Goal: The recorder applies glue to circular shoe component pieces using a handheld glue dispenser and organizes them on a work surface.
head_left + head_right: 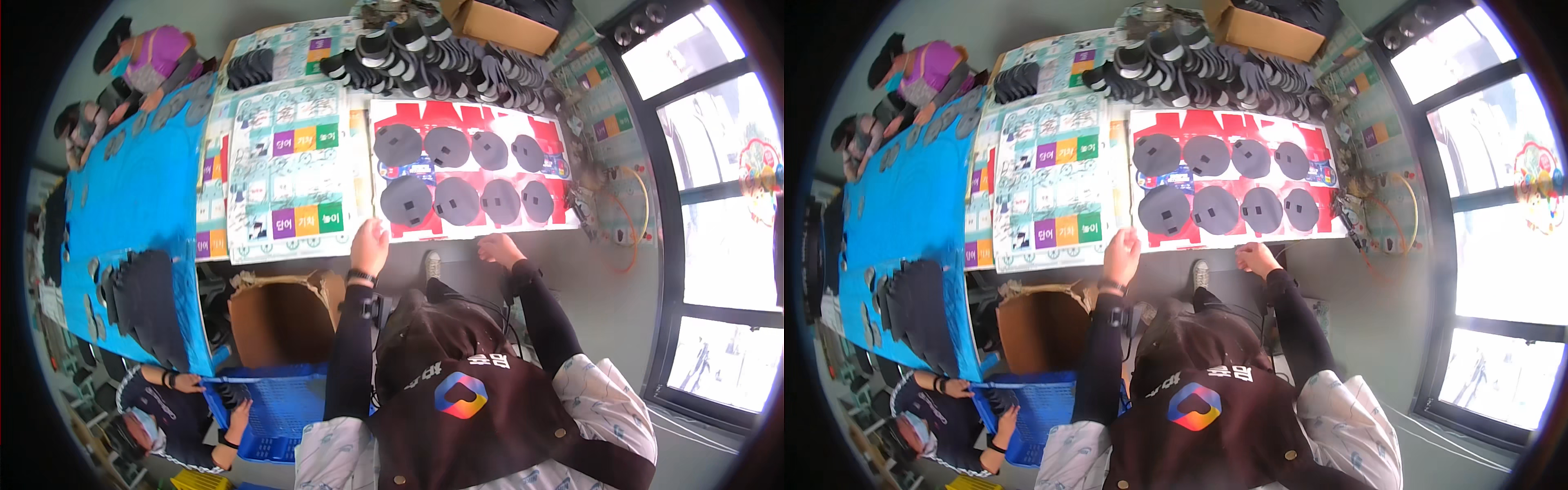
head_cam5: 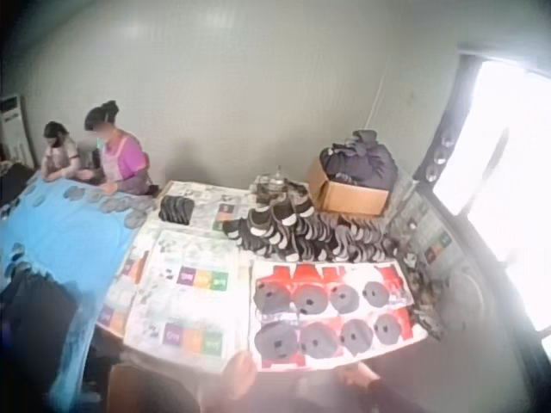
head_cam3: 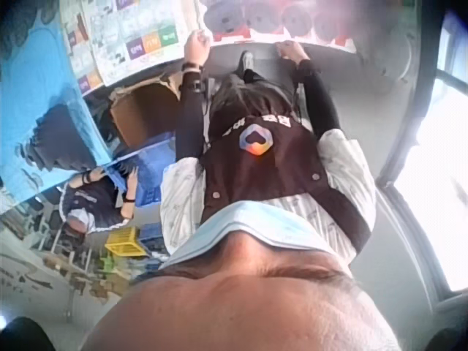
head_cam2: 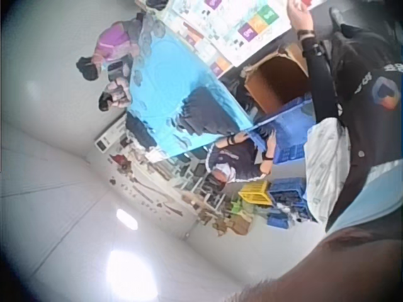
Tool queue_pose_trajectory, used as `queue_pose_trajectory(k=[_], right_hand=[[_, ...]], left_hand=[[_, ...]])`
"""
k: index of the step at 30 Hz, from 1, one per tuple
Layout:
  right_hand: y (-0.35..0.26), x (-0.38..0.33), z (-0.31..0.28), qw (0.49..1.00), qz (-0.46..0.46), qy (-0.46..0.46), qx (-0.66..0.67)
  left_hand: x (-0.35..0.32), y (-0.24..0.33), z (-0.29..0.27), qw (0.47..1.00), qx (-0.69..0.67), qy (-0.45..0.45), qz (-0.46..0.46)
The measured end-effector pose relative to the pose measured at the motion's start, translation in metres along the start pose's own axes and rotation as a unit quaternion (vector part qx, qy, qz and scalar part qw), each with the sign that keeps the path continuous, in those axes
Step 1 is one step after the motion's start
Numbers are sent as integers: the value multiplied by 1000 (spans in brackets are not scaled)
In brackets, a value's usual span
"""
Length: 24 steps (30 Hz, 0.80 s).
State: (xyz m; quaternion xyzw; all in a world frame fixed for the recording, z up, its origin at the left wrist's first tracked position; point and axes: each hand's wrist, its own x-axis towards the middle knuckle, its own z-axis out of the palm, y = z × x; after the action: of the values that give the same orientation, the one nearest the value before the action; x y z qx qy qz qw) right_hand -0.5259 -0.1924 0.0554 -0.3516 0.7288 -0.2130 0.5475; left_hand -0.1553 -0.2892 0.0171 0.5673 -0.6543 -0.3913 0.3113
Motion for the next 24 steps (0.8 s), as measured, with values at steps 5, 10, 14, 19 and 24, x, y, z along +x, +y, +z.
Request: queue_pose_trajectory(k=[5,10,14,19,24], right_hand=[[29,15,-26,999,-37,-13,3],[20,46,-35,989,-134,-36,-51],[-4,77,-49,985,-46,-73,147],[-25,153,-33,796,-4,-183,577],[-1,140,-88,901,21,-176,396]], left_hand=[[125,70,62,937,254,-136,199],[180,37,101,850,453,-158,218],[147,81,141,919,385,34,72],[147,-7,156,816,-455,-51,-353],[121,24,199,584,-741,-200,-264]])
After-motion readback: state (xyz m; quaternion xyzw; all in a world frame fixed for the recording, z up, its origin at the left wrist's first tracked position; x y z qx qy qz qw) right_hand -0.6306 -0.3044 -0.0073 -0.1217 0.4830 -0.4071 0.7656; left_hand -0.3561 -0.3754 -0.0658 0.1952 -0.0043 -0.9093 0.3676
